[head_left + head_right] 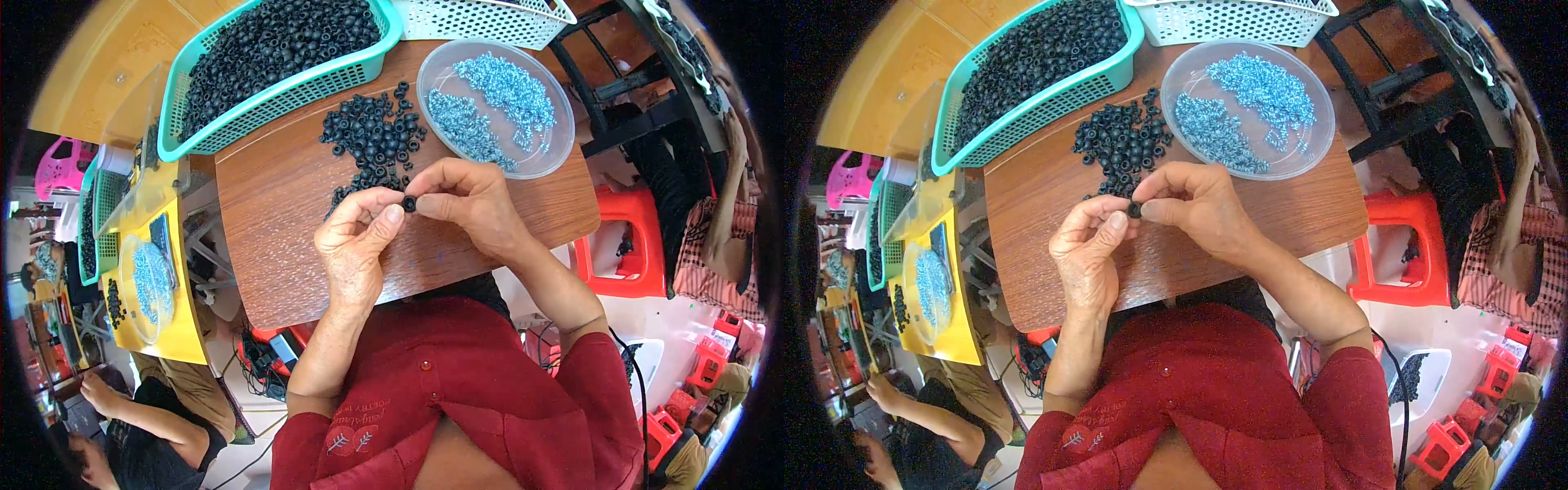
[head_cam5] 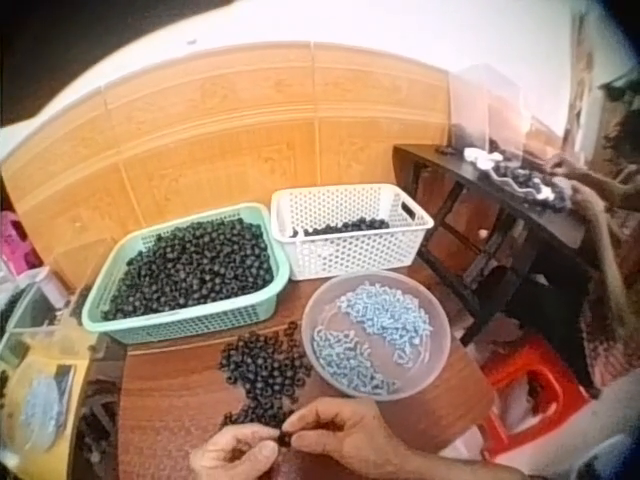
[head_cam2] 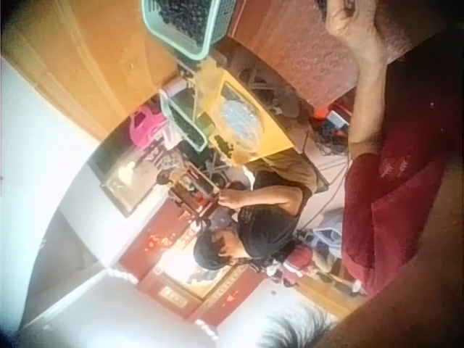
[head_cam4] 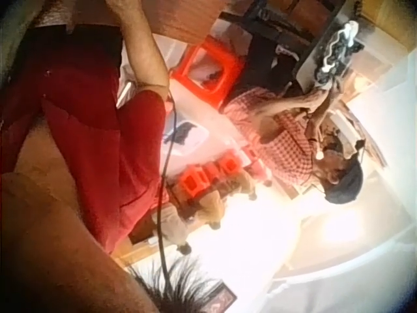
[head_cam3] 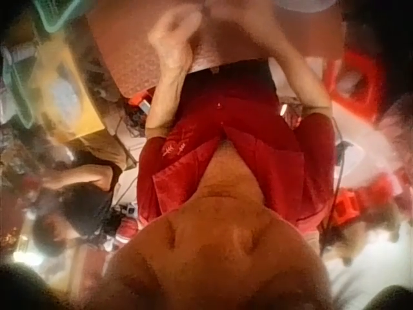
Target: The person assembles small blue plastic beads into black plastic rings by hand.
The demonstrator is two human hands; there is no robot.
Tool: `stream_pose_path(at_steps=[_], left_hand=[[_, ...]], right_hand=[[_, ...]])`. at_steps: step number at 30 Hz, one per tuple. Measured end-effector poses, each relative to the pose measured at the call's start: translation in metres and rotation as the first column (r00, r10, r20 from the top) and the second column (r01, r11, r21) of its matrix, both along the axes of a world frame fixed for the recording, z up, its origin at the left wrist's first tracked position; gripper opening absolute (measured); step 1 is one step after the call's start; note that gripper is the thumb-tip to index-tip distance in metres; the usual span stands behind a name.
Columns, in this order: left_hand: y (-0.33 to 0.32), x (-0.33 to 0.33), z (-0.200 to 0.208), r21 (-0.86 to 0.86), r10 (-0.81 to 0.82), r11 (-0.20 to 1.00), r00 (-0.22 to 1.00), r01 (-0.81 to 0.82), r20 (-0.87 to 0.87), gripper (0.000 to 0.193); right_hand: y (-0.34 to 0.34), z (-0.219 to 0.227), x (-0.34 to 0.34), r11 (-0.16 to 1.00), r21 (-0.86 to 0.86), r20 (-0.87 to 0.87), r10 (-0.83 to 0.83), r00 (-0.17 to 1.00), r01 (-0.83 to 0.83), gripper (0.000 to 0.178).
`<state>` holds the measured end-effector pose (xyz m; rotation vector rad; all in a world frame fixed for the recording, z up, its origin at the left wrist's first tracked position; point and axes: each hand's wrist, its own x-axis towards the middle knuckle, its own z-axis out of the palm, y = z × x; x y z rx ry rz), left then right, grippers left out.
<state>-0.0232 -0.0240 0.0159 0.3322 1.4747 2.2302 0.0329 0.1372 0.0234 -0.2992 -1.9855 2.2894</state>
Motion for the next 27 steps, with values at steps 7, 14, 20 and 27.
stream_pose_path(at_steps=[7, 14, 20, 27], left_hand=[[0.002, -0.002, -0.011, 0.274, -0.184, 0.958, 0.915, 0.086, 0.358, 0.016], [0.004, 0.011, 0.001, 0.147, -0.184, 0.979, 0.927, 0.143, 0.325, 0.029], [0.01, 0.027, -0.001, 0.015, -0.122, 0.993, 0.972, 0.121, 0.202, 0.023], [0.021, 0.032, -0.007, 0.01, -0.188, 0.982, 0.954, 0.19, 0.233, 0.021]], right_hand=[[-0.005, -0.002, 0.005, 0.999, 0.032, -0.106, -0.024, 0.994, 0.027, 0.015], [-0.006, -0.001, 0.022, 0.988, -0.119, -0.046, -0.108, 0.993, 0.102, 0.015], [-0.003, -0.003, 0.037, 0.983, 0.113, -0.01, -0.147, 0.989, 0.147, 0.012], [0.022, 0.0, 0.049, 0.829, 0.47, -0.22, -0.223, 0.95, 0.303, 0.01]])
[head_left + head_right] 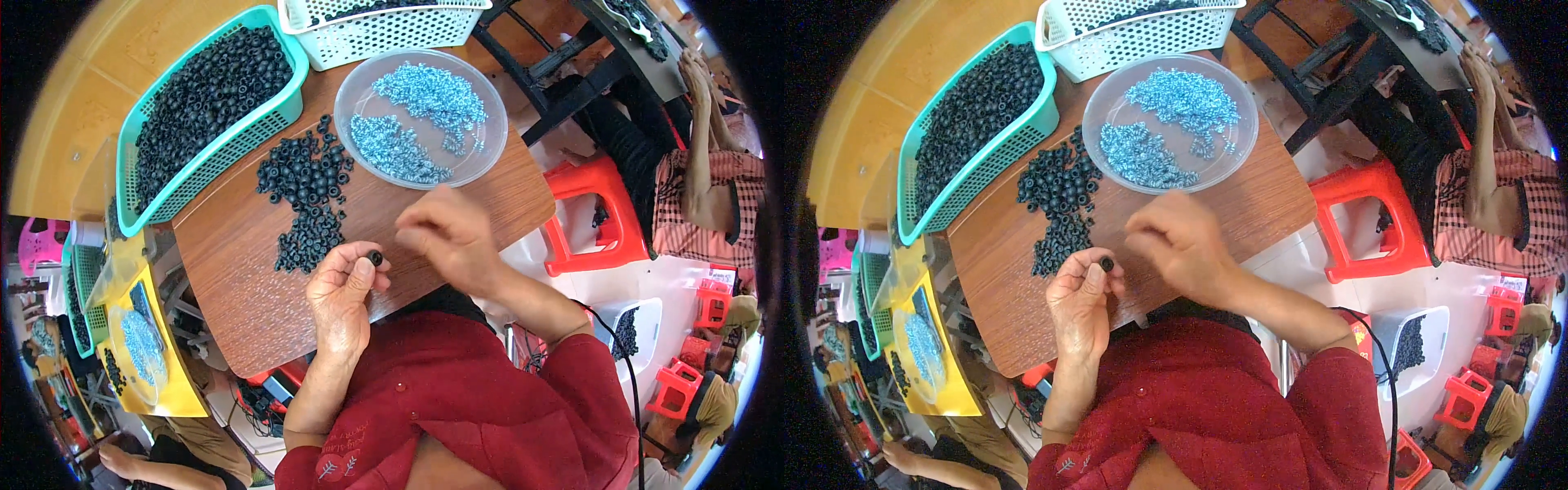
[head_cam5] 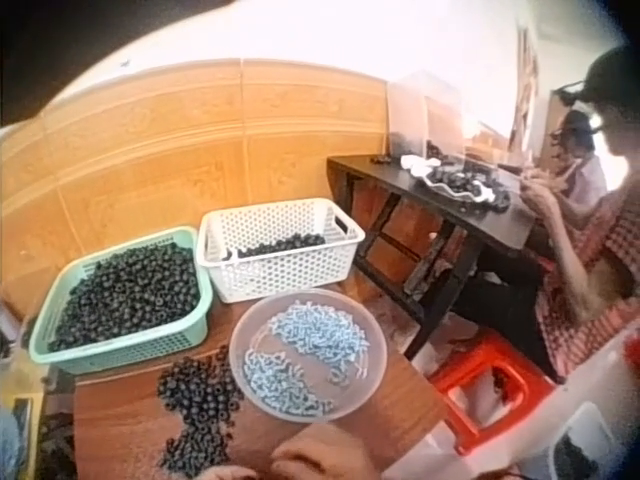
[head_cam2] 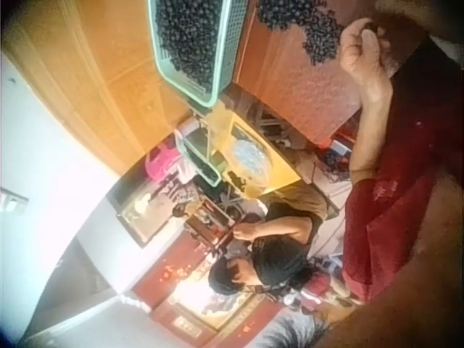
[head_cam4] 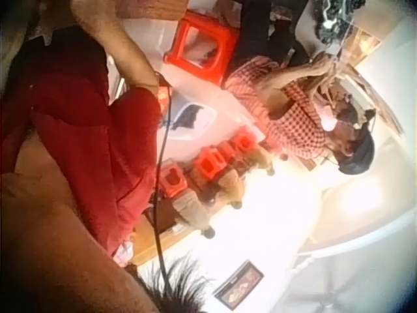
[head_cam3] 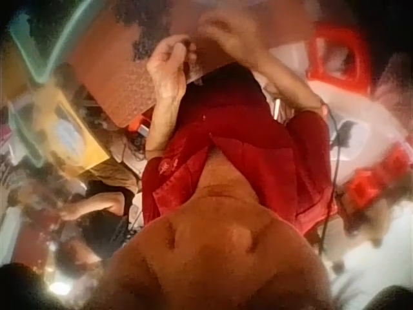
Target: The person assembles small blue plastic beads into black plastic rings by hand.
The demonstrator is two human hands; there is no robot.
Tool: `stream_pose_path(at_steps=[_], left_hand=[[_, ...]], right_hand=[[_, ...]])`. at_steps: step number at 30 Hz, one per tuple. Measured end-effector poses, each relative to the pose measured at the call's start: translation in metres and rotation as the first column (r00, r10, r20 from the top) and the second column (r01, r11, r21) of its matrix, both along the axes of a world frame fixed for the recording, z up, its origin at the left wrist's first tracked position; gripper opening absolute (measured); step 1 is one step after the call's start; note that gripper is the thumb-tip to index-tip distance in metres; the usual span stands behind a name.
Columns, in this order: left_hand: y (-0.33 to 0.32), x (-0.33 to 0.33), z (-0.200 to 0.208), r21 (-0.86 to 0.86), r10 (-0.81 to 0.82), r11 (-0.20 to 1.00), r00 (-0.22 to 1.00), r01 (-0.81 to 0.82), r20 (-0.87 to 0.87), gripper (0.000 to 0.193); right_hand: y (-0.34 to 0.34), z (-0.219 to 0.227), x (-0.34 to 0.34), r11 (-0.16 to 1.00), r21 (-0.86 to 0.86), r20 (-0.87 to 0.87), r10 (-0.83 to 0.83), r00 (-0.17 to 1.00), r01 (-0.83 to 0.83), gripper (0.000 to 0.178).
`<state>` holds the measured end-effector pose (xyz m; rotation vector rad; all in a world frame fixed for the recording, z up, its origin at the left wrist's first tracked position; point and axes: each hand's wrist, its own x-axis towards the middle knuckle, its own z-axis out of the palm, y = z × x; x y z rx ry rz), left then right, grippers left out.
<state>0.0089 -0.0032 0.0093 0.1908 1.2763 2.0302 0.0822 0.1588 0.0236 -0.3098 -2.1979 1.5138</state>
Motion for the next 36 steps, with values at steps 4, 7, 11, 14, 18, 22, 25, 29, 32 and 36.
stream_pose_path(at_steps=[4, 7, 11, 14, 18, 22, 25, 29, 32, 36], left_hand=[[0.003, 0.002, -0.004, -0.013, -0.042, 0.999, 0.998, 0.043, 0.053, 0.019], [0.006, 0.005, -0.01, -0.017, -0.104, 0.994, 0.99, 0.106, 0.096, 0.019], [0.006, 0.006, -0.018, -0.033, -0.14, 0.989, 0.98, 0.146, 0.14, 0.019], [0.005, 0.002, -0.019, -0.029, -0.147, 0.988, 0.977, 0.153, 0.156, 0.019], [0.006, 0.0, -0.02, -0.039, -0.145, 0.987, 0.975, 0.154, 0.167, 0.019], [0.008, -0.001, -0.019, -0.047, -0.151, 0.986, 0.976, 0.161, 0.157, 0.019], [0.009, -0.001, -0.02, -0.052, -0.153, 0.985, 0.975, 0.163, 0.159, 0.019], [0.007, -0.002, -0.021, -0.063, -0.154, 0.984, 0.976, 0.166, 0.153, 0.019], [0.007, -0.002, -0.022, -0.055, -0.162, 0.984, 0.975, 0.172, 0.149, 0.018], [0.007, -0.002, -0.021, -0.042, -0.161, 0.985, 0.975, 0.169, 0.155, 0.018]], right_hand=[[0.062, -0.001, -0.018, 0.784, 0.595, -0.119, -0.131, 0.984, 0.176, 0.01], [0.091, -0.012, -0.04, 0.698, 0.702, -0.064, -0.137, 0.988, 0.142, 0.01], [0.112, -0.036, -0.06, 0.557, 0.83, 0.037, -0.094, 0.995, 0.022, 0.018], [0.118, -0.035, -0.064, 0.53, 0.847, 0.028, -0.093, 0.995, 0.025, 0.021], [0.13, -0.034, -0.059, 0.574, 0.815, 0.003, -0.133, 0.991, 0.074, 0.02], [0.133, -0.031, -0.055, 0.546, 0.837, 0.039, -0.133, 0.99, 0.04, 0.017], [0.131, -0.032, -0.056, 0.573, 0.82, 0.075, -0.121, 0.99, 0.007, 0.015], [0.124, -0.029, -0.06, 0.596, 0.801, 0.16, -0.108, 0.981, -0.065, 0.008], [0.122, -0.033, -0.062, 0.539, 0.838, 0.177, -0.12, 0.977, -0.086, 0.007], [0.119, -0.034, -0.066, 0.486, 0.868, 0.172, -0.103, 0.98, -0.101, 0.006]])
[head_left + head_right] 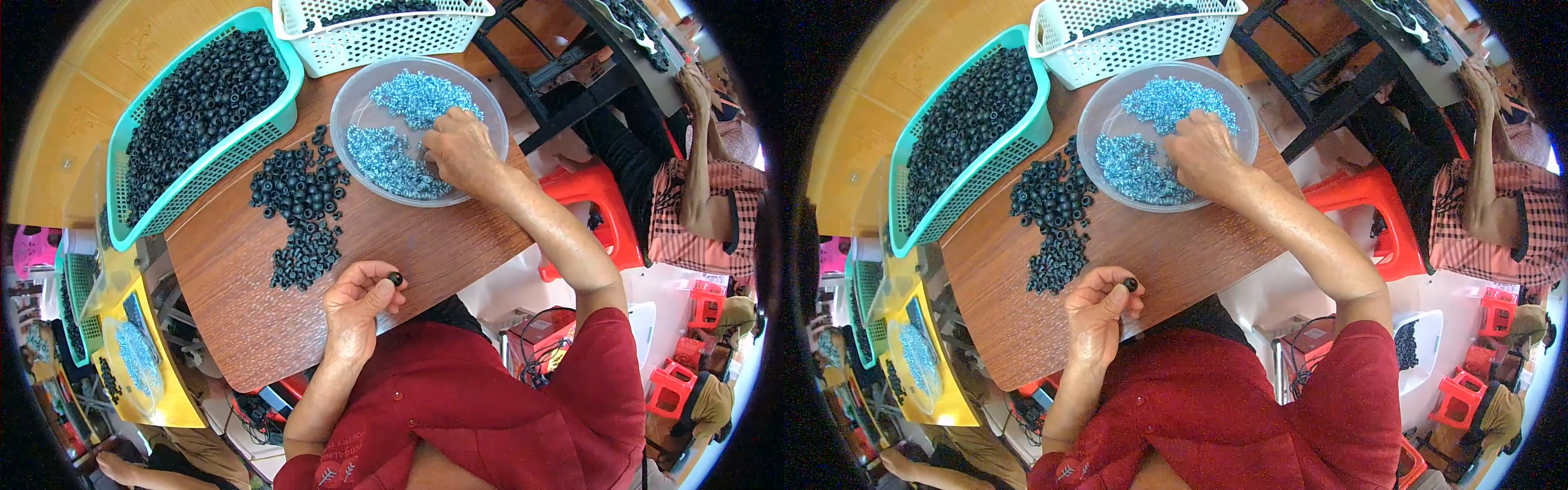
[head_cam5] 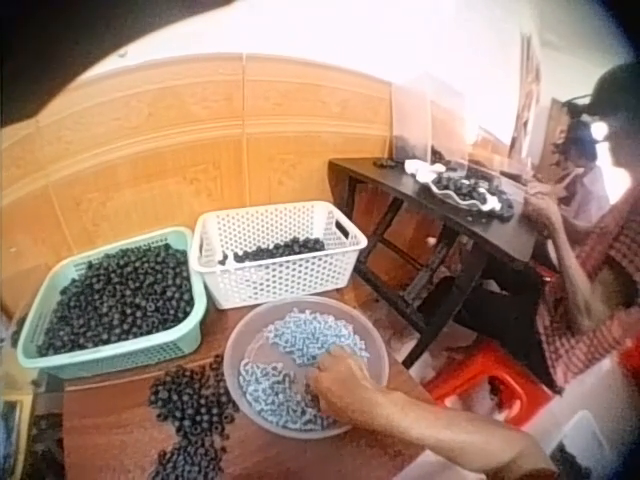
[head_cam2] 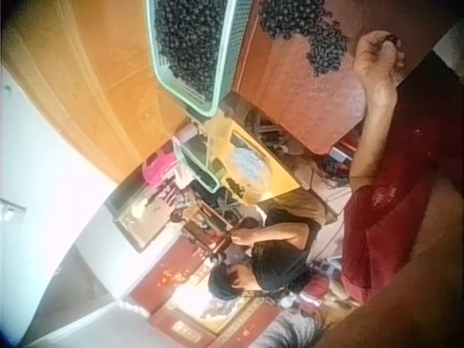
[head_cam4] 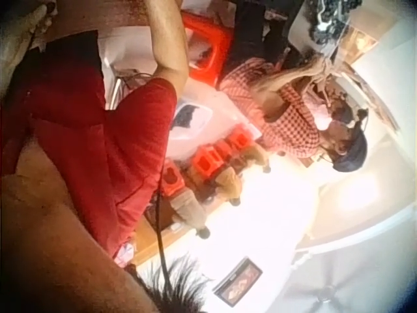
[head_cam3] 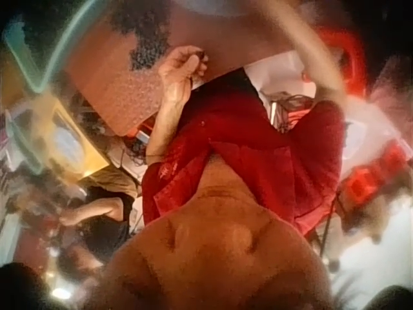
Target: The person assembles small blue plastic beads into black plastic rings by hand.
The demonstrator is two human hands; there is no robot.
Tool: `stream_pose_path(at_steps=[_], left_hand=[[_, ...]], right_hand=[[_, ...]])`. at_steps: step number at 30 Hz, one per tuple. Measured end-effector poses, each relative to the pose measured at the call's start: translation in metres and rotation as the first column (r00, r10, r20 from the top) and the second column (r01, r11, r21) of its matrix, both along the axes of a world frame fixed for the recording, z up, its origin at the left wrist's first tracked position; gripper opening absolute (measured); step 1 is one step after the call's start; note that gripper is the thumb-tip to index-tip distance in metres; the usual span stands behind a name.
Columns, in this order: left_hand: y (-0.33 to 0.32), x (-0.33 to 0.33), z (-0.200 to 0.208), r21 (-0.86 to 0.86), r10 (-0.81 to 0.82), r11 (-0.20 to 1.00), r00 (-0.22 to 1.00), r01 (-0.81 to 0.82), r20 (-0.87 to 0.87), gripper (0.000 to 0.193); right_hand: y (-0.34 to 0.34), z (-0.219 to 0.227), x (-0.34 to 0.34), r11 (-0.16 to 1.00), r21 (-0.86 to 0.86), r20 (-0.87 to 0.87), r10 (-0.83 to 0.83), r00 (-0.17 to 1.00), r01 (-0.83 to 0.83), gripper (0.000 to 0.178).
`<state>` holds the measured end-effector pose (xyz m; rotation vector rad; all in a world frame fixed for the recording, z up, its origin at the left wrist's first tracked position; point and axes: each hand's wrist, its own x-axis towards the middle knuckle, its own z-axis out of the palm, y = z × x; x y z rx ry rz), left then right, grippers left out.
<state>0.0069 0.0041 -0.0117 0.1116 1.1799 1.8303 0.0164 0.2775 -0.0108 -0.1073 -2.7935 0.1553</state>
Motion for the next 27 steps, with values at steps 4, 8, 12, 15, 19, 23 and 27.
stream_pose_path(at_steps=[4, 8, 12, 15, 19, 23, 27], left_hand=[[0.0, 0.0, 0.002, -0.015, 0.007, 1.0, 1.0, -0.006, 0.021, 0.017], [0.0, 0.0, 0.0, 0.002, 0.013, 1.0, 1.0, -0.013, 0.011, 0.017], [-0.002, 0.0, -0.002, 0.005, 0.02, 1.0, 1.0, -0.02, 0.004, 0.017], [-0.002, 0.0, -0.003, 0.011, 0.023, 1.0, 1.0, -0.024, 0.009, 0.017], [-0.002, 0.001, -0.001, 0.031, 0.037, 0.999, 0.999, -0.037, 0.002, 0.016], [-0.002, -0.003, 0.002, 0.072, 0.055, 0.996, 0.998, -0.056, 0.016, 0.016], [-0.001, -0.008, 0.013, 0.106, 0.102, 0.989, 0.995, -0.102, 0.005, 0.016]], right_hand=[[-0.002, 0.004, -0.002, 0.999, 0.045, 0.04, 0.006, 0.999, -0.008, 0.006], [0.0, 0.003, -0.001, 0.998, 0.061, 0.034, -0.003, 0.999, 0.001, 0.005], [0.0, 0.005, 0.004, 1.0, -0.009, 0.001, -0.009, 1.0, 0.009, 0.005], [-0.006, 0.019, 0.01, 0.983, -0.184, -0.091, -0.002, 0.996, -0.015, 0.006], [-0.02, 0.035, 0.02, 0.838, -0.545, -0.001, -0.043, 0.999, 0.036, 0.006], [-0.037, 0.047, 0.028, 0.525, -0.851, -0.012, 0.031, 0.999, -0.026, 0.01], [-0.053, 0.053, 0.032, 0.405, -0.912, -0.042, 0.076, 0.996, -0.069, 0.013]])
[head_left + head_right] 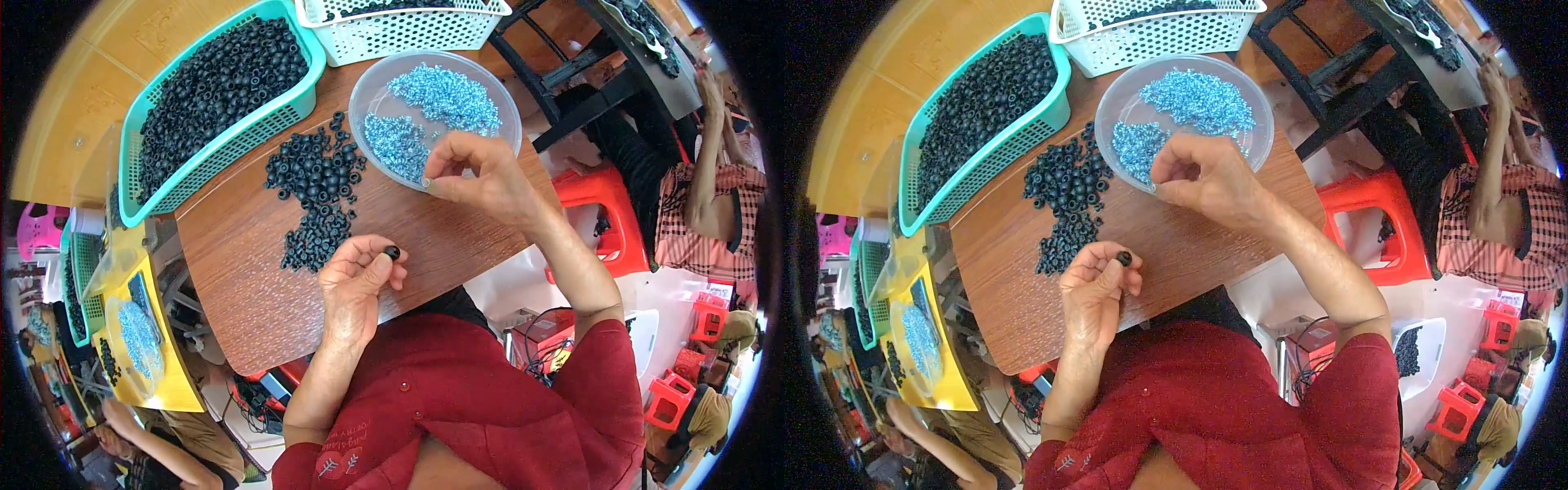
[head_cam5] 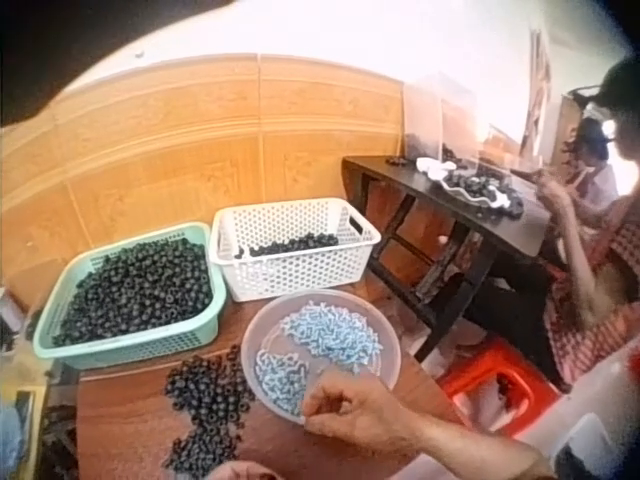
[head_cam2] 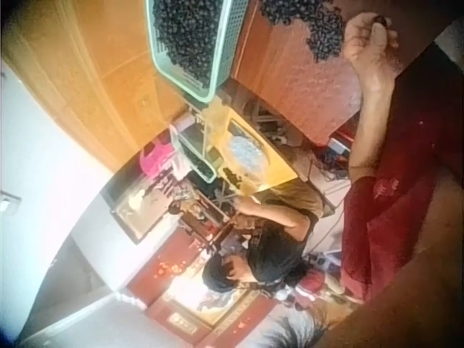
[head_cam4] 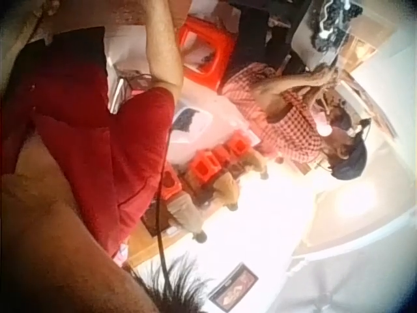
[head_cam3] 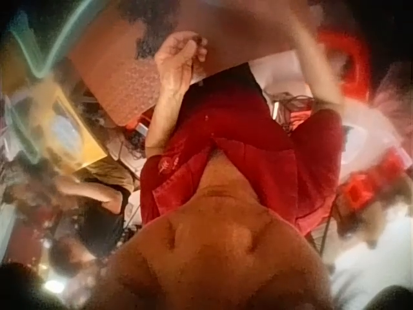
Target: The person assembles small blue plastic beads into black plastic rings by hand.
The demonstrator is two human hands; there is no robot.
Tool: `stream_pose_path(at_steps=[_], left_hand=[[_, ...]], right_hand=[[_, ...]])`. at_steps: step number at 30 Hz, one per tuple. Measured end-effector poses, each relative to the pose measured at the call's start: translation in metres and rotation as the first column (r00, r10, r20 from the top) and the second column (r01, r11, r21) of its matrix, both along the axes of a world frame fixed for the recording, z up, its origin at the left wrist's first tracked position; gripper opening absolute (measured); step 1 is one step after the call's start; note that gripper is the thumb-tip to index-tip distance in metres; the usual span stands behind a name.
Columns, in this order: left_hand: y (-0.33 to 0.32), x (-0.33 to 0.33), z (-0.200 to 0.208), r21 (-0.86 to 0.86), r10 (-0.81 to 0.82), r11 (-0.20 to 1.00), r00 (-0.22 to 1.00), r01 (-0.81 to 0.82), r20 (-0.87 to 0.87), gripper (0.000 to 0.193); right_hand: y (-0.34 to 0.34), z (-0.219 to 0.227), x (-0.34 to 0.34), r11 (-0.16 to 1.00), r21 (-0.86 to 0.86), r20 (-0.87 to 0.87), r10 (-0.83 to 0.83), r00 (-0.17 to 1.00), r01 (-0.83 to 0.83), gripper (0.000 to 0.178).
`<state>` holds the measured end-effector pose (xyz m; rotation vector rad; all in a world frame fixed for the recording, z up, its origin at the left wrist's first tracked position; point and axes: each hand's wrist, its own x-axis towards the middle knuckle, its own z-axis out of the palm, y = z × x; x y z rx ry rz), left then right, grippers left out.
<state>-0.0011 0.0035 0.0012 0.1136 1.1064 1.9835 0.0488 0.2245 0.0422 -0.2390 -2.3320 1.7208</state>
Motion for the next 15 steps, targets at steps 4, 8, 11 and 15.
stream_pose_path(at_steps=[4, 8, 11, 15], left_hand=[[0.0, -0.005, 0.008, 0.021, 0.072, 0.997, 0.996, -0.071, -0.043, 0.018], [-0.002, -0.006, 0.015, 0.046, 0.125, 0.992, 0.989, -0.121, -0.08, 0.019], [-0.006, -0.004, 0.015, 0.058, 0.15, 0.988, 0.982, -0.144, -0.111, 0.02], [-0.008, -0.002, 0.01, 0.057, 0.202, 0.979, 0.964, -0.195, -0.175, 0.019]], right_hand=[[-0.025, 0.008, 0.0, 0.996, 0.083, -0.041, 0.042, 0.998, -0.038, 0.012], [-0.046, 0.009, -0.001, 0.956, 0.291, -0.174, 0.095, 0.98, -0.041, 0.012], [-0.056, 0.005, -0.002, 0.916, 0.397, -0.203, 0.153, 0.967, -0.061, 0.015], [-0.063, 0.007, -0.004, 0.87, 0.481, -0.193, 0.225, 0.955, -0.108, 0.016]])
